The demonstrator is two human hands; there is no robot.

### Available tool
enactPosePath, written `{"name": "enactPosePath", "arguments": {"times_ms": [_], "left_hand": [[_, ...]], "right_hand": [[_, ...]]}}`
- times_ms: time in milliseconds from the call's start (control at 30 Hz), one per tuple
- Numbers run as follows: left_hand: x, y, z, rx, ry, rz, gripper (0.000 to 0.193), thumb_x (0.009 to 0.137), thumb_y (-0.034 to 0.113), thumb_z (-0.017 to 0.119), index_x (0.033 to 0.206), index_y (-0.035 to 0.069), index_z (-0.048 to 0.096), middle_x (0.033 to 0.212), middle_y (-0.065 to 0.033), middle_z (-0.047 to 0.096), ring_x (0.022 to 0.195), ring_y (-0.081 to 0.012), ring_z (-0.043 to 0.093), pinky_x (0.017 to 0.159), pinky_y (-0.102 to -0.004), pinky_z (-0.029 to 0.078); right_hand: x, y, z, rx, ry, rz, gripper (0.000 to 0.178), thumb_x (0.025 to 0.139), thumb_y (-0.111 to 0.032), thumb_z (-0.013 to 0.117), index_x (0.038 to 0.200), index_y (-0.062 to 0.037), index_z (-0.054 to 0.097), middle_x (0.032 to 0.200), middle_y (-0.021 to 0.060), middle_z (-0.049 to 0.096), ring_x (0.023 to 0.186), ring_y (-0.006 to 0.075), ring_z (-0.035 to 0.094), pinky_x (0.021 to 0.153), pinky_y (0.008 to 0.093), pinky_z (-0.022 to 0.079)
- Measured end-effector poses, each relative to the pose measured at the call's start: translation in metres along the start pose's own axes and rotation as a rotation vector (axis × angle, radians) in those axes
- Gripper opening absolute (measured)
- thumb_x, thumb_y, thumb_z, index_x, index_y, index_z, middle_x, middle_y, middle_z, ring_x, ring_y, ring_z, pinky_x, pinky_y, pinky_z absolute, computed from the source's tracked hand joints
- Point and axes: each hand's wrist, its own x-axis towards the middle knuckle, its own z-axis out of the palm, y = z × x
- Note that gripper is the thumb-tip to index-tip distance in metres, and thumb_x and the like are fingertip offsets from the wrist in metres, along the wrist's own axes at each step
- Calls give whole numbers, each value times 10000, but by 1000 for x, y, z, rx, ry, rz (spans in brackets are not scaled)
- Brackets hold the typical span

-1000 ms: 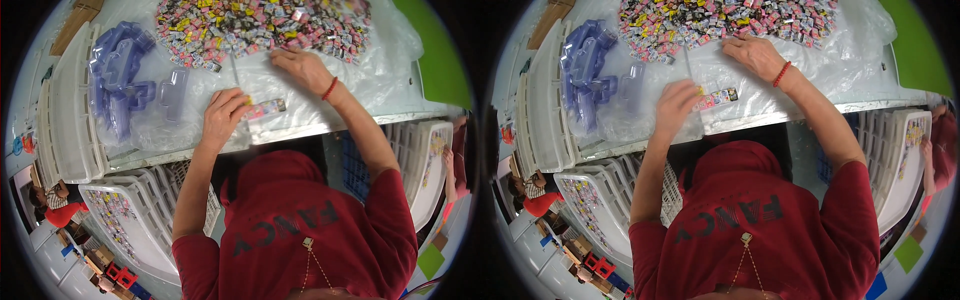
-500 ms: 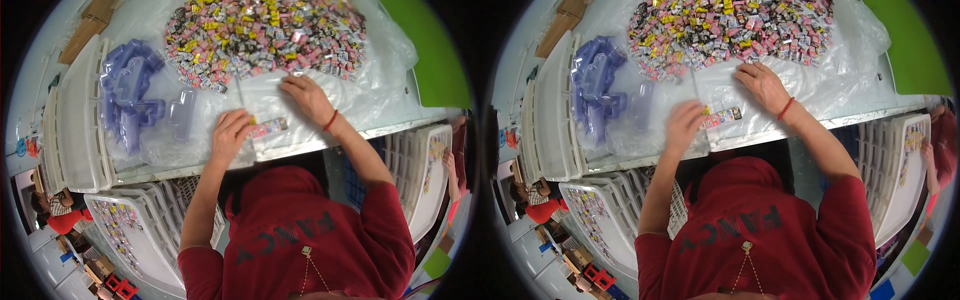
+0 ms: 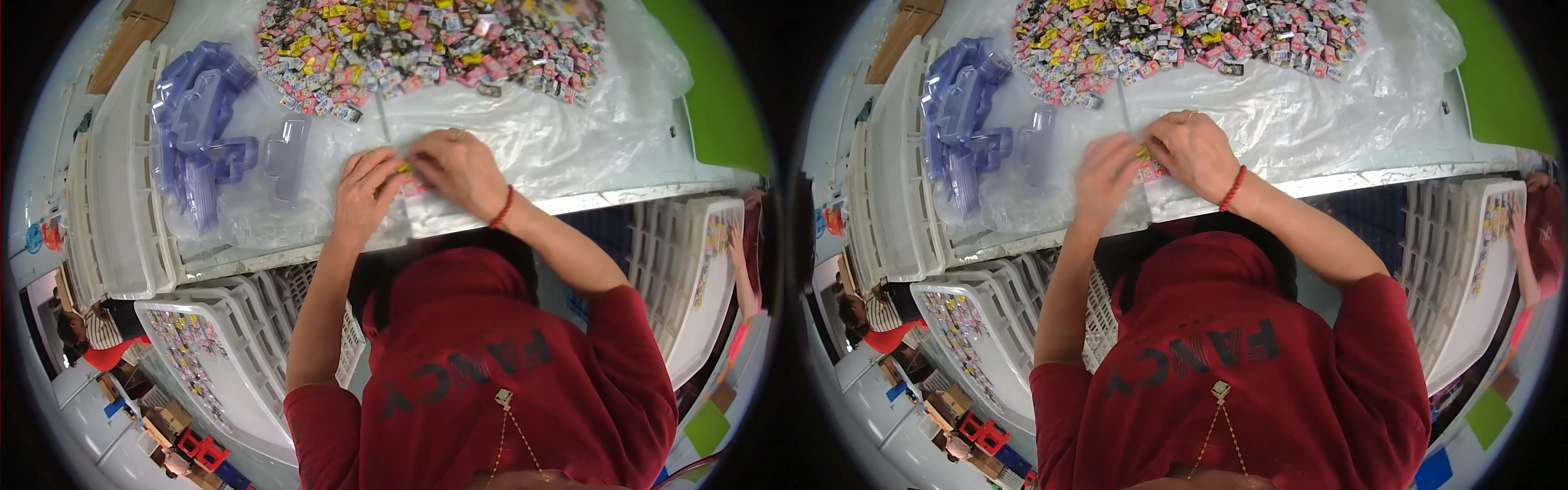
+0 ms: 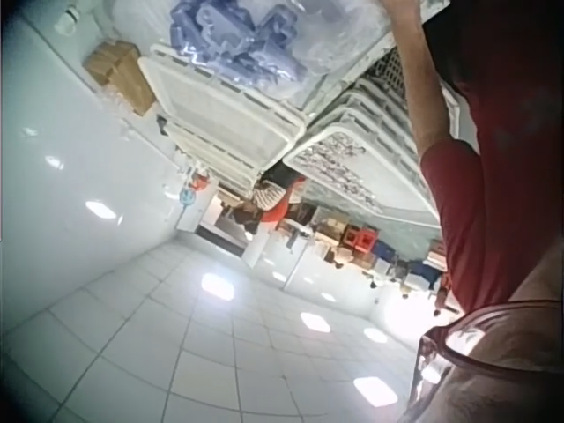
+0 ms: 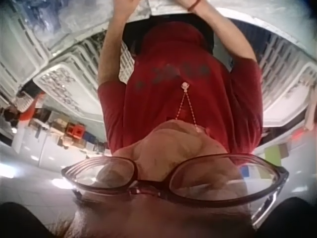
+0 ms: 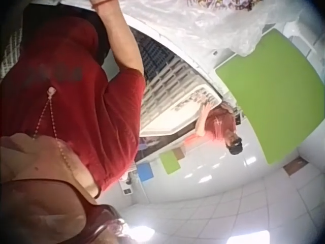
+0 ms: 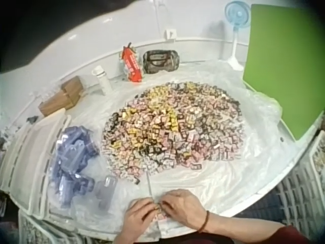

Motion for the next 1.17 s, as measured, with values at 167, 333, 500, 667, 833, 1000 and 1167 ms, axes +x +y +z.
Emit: {"name": "enactPosePath", "arguments": {"times_ms": [167, 333, 500, 667, 833, 1000, 1167], "left_hand": [[-1, 0, 3, 1, 6, 19, 246, 741, 80, 751, 974, 35, 687, 1077, -92, 651, 980, -298, 589, 840, -377, 499], [-3, 2, 1, 25, -3, -1, 268, 741, 99, 757, 989, 29, 684, 1084, -92, 651, 989, -298, 590, 852, -379, 496], [-5, 1, 0, 16, -3, 7, 263, 753, 102, 751, 996, 30, 684, 1084, -95, 652, 984, -300, 592, 841, -383, 499], [14, -11, 0, -50, -7, -117, 193, 788, 70, 712, 974, 26, 683, 1085, -115, 653, 992, -310, 601, 825, -389, 501], [75, -40, 22, 209, 57, 29, 213, 802, 63, 668, 1013, 36, 667, 1031, -112, 664, 966, -307, 616, 849, -386, 487], [89, -36, 27, 265, 102, 81, 199, 747, 8, 684, 940, 32, 643, 936, -107, 633, 859, -316, 579, 766, -413, 488], [69, -32, 14, 248, 131, 4, 174, 788, 73, 701, 960, 72, 673, 970, -115, 668, 948, -295, 621, 836, -374, 484]], "right_hand": [[-6, -3, 11, -163, 125, -28, 119, 748, -115, 717, 834, -63, 654, 805, 131, 653, 756, 325, 621, 716, 406, 490], [-11, 1, 22, -239, 164, -74, 116, 745, -131, 721, 803, -81, 633, 748, 92, 603, 755, 289, 583, 742, 386, 445], [-9, 5, 17, -305, 177, -210, 116, 739, -100, 722, 819, -89, 639, 795, 81, 590, 796, 282, 557, 776, 404, 437], [36, 31, -2, -393, 198, -246, 140, 766, -78, 640, 906, -72, 635, 946, 64, 620, 880, 274, 548, 824, 388, 420], [68, 51, 14, -626, 129, -336, 181, 791, -97, 558, 963, -78, 610, 1018, 47, 611, 945, 249, 539, 844, 376, 405], [76, 56, 2, -650, 63, -374, 98, 799, -124, 554, 888, -94, 582, 929, 41, 611, 916, 221, 550, 831, 356, 399], [46, 53, -6, -184, 9, -47, 231, 766, -131, 685, 984, -133, 607, 917, 49, 645, 1009, 258, 581, 943, 393, 393]]}}
